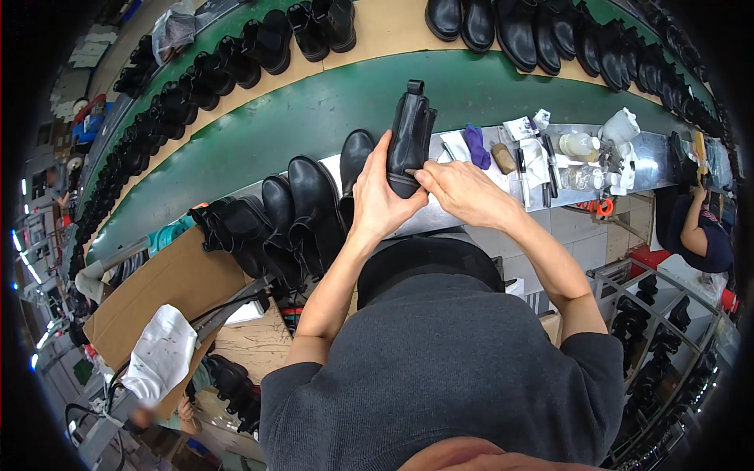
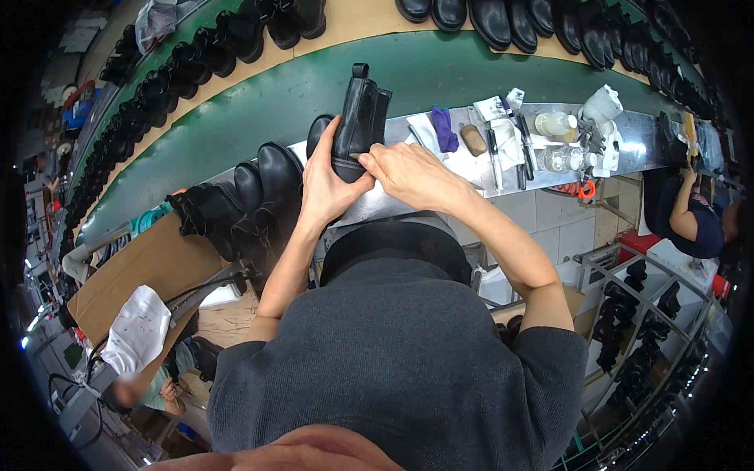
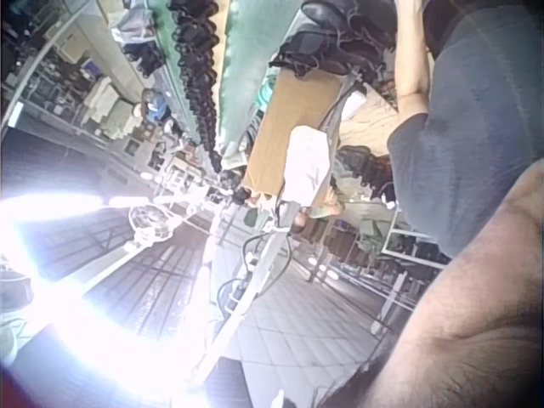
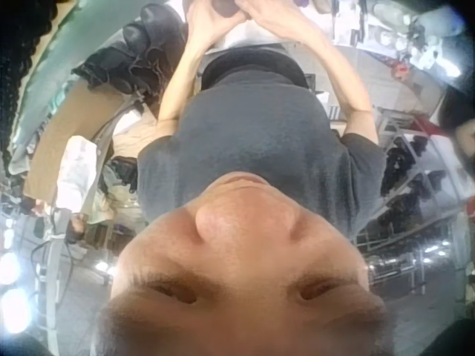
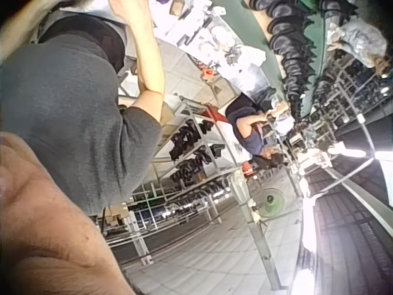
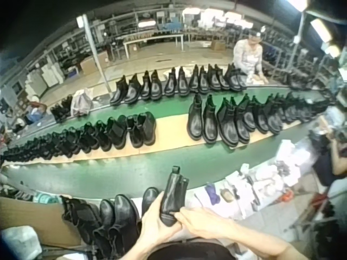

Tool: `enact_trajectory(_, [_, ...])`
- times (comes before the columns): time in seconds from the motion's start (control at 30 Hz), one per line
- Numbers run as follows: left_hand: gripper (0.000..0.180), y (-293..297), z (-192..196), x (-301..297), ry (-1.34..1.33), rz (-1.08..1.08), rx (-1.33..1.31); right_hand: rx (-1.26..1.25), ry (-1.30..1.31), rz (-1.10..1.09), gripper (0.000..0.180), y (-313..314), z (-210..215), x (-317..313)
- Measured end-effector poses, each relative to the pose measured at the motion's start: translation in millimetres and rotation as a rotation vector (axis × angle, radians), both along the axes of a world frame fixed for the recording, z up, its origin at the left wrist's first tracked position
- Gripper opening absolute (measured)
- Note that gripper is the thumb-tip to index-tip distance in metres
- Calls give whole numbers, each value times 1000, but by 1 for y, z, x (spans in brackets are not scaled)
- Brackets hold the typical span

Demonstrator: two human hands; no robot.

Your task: The person cleans and inspects black leather boots on a factory assembly line. They use a small brush to scrub the heels and sides, wipe the surfaces with a white cloth, and insert white paper stuffing into the boots to maintain their shape. The person handles the boots one by one, moving them along the green conveyor belt.

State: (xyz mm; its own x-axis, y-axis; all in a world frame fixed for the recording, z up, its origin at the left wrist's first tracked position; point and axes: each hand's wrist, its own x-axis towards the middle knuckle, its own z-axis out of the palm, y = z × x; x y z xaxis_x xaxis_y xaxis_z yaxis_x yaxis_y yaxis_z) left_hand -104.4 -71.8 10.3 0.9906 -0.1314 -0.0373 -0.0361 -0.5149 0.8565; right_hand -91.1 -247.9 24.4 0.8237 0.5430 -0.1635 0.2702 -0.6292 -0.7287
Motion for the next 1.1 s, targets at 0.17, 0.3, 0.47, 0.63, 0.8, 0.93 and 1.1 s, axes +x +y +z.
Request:
enact_trajectory(0.17, [89,-7,-2,-3,-39,57,37,-148,18,-74,43,10,13,-5])
enact_trajectory(0.3, [90,-5,-3,-3,-21,62,11,193,208,-151,42,-3,-2,-2])
enact_trajectory(0.47, [96,-11,-5,-6,-26,61,25,-43,24,-141,39,0,-3,-6])
enact_trajectory(0.63, [121,-30,-16,-28,-9,-24,-167,278,229,-576,50,-24,-25,-7])
enact_trajectory(0.8, [135,-52,-26,-40,-69,30,-143,255,360,-557,64,-54,-23,-4])
enact_trajectory(0.93, [140,-64,-31,-42,-140,75,-121,31,350,-511,75,-56,-1,8])
enact_trajectory(1.1, [112,-40,-28,-60,-38,-162,-157,-266,48,-530,65,-48,9,1])
